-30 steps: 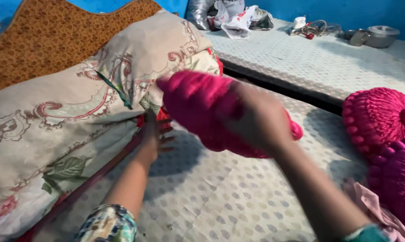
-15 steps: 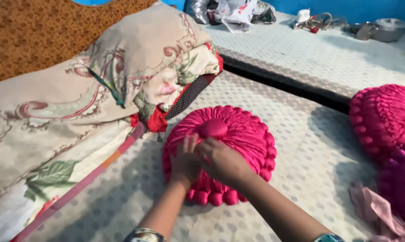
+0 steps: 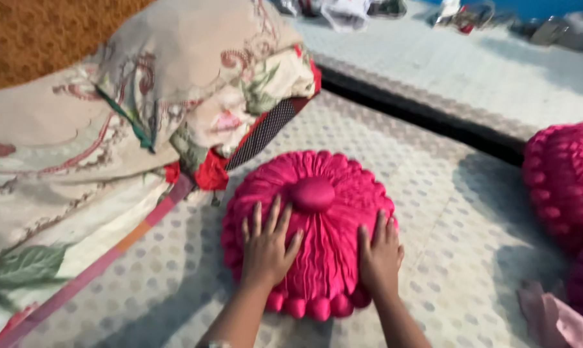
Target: The person fluffs and arranges several cushions on a bed. They repeatedly pat and reshape rectangular patterned cushions and round pink decorative cushions, then place them neatly against the headboard.
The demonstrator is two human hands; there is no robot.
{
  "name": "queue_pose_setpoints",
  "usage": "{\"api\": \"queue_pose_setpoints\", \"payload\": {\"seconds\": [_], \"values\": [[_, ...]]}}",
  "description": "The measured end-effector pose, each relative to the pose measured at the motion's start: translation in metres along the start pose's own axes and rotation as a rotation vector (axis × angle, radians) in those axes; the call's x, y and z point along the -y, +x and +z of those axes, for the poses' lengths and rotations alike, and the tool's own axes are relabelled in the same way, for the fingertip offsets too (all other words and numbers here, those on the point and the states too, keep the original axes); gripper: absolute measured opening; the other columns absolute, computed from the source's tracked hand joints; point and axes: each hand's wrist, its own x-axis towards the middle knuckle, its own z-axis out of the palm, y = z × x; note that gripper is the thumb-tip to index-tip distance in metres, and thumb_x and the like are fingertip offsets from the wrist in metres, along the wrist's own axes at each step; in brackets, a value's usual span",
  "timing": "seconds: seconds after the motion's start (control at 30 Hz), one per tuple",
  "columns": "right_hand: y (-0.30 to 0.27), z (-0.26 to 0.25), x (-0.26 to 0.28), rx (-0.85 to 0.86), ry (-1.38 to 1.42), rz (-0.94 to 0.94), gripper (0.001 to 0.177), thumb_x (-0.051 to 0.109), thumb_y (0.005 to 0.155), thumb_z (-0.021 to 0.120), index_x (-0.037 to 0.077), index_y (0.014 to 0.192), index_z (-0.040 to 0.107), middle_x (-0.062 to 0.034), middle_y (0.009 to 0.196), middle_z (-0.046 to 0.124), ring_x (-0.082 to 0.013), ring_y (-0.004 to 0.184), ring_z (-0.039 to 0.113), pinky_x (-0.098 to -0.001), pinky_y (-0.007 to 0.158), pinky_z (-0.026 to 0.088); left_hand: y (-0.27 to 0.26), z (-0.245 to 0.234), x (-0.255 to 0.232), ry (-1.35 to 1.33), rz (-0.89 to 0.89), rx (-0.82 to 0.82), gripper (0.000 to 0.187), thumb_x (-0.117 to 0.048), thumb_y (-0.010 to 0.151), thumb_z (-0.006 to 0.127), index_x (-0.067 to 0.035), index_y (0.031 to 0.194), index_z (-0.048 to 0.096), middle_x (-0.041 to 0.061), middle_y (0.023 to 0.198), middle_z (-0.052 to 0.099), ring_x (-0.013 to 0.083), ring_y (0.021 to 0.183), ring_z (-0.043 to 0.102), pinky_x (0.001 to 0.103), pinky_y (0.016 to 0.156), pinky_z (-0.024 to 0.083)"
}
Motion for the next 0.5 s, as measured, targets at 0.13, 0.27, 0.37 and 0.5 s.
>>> {"api": "queue_pose_setpoints", "payload": {"seconds": [0.13, 0.27, 0.37, 0.5], "values": [[0.022, -0.011, 0.010, 0.121, -0.042, 0.184, 0.076, 0.058, 0.099, 0.041, 0.008, 0.156, 0.037, -0.0271, 0.138, 0.057, -0.0426, 0.125, 0.056, -0.0558, 0.106, 0.042, 0.011, 0.009, 0.016, -0.021, -0.016, 0.084, 0.064, -0.050, 0.095, 0.056, -0.016, 0.149, 0.048, 0.009, 0.163, 0.033, 0.0411, 0.149, 0.023, 0.066, 0.116, 0.017], [0.001, -0.045, 0.040, 0.388, -0.268, 0.314, 0.074, 0.066, 0.099, 0.040, 0.002, 0.132, 0.057, -0.0276, 0.100, 0.075, -0.0441, 0.099, 0.074, -0.0542, 0.087, 0.059, 0.045, -0.005, 0.026, -0.137, -0.168, 0.325, 0.064, -0.045, 0.090, 0.057, -0.018, 0.148, 0.048, 0.003, 0.162, 0.037, 0.0355, 0.153, 0.023, 0.067, 0.118, 0.016], [-0.038, -0.058, 0.075, 0.534, -0.172, 0.225, 0.073, 0.064, 0.095, 0.046, 0.002, 0.131, 0.053, -0.0270, 0.084, 0.073, -0.0446, 0.087, 0.074, -0.0551, 0.081, 0.058, 0.081, -0.011, 0.021, -0.180, -0.360, 0.453, 0.055, -0.040, 0.093, 0.049, -0.021, 0.144, 0.057, 0.006, 0.154, 0.054, 0.0313, 0.149, 0.043, 0.062, 0.123, 0.027], [-0.040, -0.081, 0.115, 0.649, -0.132, -0.120, 0.052, 0.053, 0.095, 0.054, 0.007, 0.094, 0.078, -0.0217, 0.080, 0.072, -0.0416, 0.081, 0.073, -0.0551, 0.079, 0.057, 0.075, 0.012, -0.009, -0.199, -0.248, 0.299, 0.059, -0.051, 0.099, 0.047, -0.016, 0.146, 0.046, 0.014, 0.155, 0.044, 0.0425, 0.149, 0.030, 0.067, 0.118, 0.014]]}}
